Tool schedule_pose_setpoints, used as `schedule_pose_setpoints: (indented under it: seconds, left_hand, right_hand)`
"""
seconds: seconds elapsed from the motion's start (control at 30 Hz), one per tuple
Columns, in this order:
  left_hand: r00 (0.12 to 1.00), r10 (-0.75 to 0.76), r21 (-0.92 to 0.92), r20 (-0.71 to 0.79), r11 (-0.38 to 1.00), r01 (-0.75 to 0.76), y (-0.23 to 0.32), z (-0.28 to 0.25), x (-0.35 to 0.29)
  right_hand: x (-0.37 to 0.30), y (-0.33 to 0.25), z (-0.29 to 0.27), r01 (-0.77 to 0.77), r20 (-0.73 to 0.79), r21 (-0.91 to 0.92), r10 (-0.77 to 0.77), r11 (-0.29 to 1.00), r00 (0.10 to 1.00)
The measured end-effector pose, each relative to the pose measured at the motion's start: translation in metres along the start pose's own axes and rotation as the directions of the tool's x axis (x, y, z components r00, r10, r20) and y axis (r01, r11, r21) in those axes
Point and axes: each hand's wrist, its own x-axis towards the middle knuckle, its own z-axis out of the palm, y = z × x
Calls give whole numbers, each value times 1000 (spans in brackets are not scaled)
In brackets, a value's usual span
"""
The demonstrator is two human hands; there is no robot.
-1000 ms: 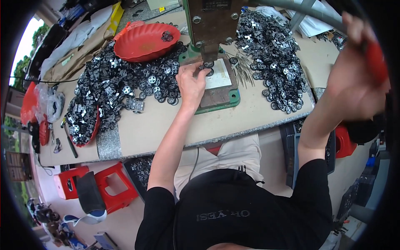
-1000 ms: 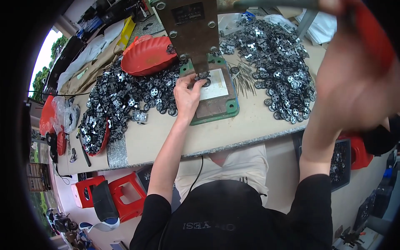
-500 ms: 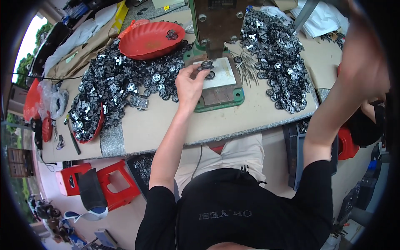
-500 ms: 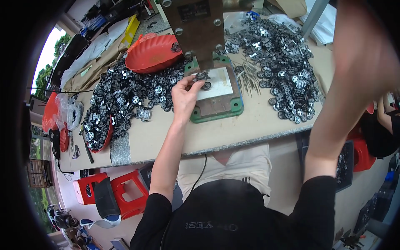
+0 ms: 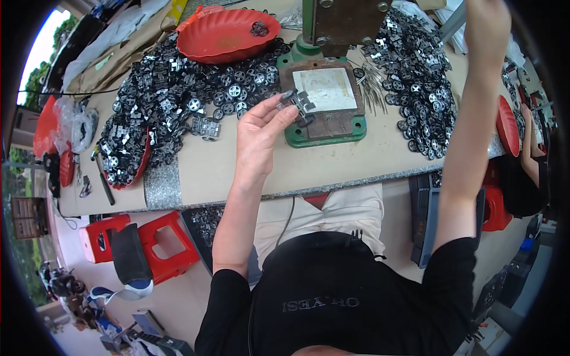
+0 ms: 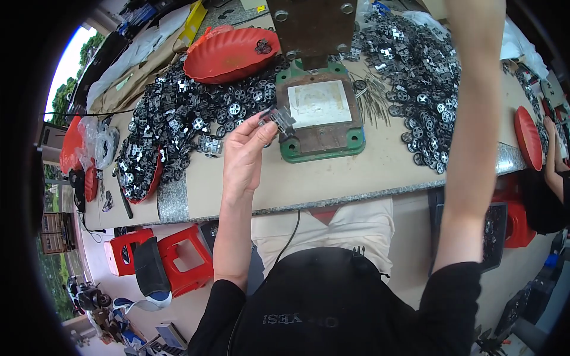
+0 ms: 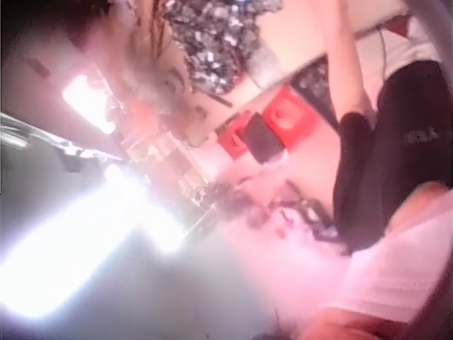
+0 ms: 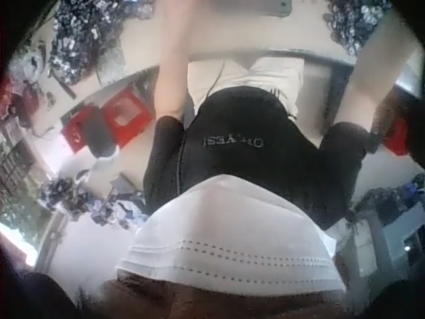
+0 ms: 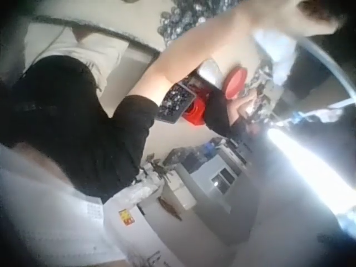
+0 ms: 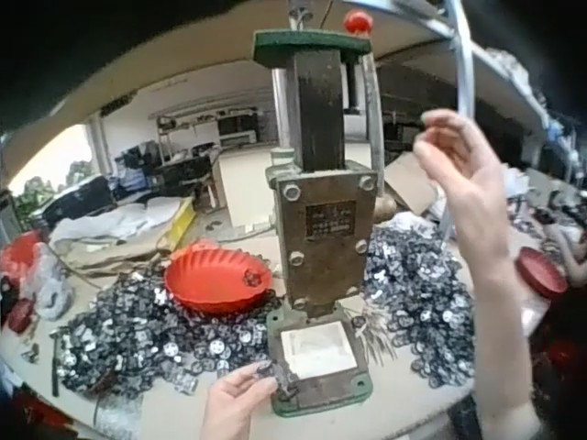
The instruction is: The person assembles small metal components and plastic bases using a manual press machine.
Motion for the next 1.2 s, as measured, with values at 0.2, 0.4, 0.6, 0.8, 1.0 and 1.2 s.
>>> schedule_pose_setpoints:
  seconds: [0.2, 0.4, 0.6, 0.8, 1.0, 1.2]
  left_hand:
    - [1000, -17, 20, -25, 1000, 17, 8, -16, -6]
    - [828, 486, 649, -279, 731, -211, 92, -96, 43]
    - [559, 810, 939, -180, 311, -147, 155, -153, 37]
    - [507, 563, -181, 652, 766, -617, 80, -18, -69]
    - [200, 696, -390, 690, 590, -707, 62, 62, -112]
    - [275, 722, -431, 635, 626, -650, 54, 80, -110]
  right_hand:
    - [-187, 12, 6, -321, 492, -129, 341, 938, 801]
    - [-225, 33, -26, -494, 348, -190, 529, 849, 774]
    - [-233, 34, -27, -488, 348, -286, 563, 825, 749]
    - [-230, 42, -20, -396, 300, -306, 483, 865, 823]
    - [-220, 58, -20, -430, 276, -307, 512, 849, 813]
    - [-219, 65, -34, -427, 260, -302, 504, 852, 823]
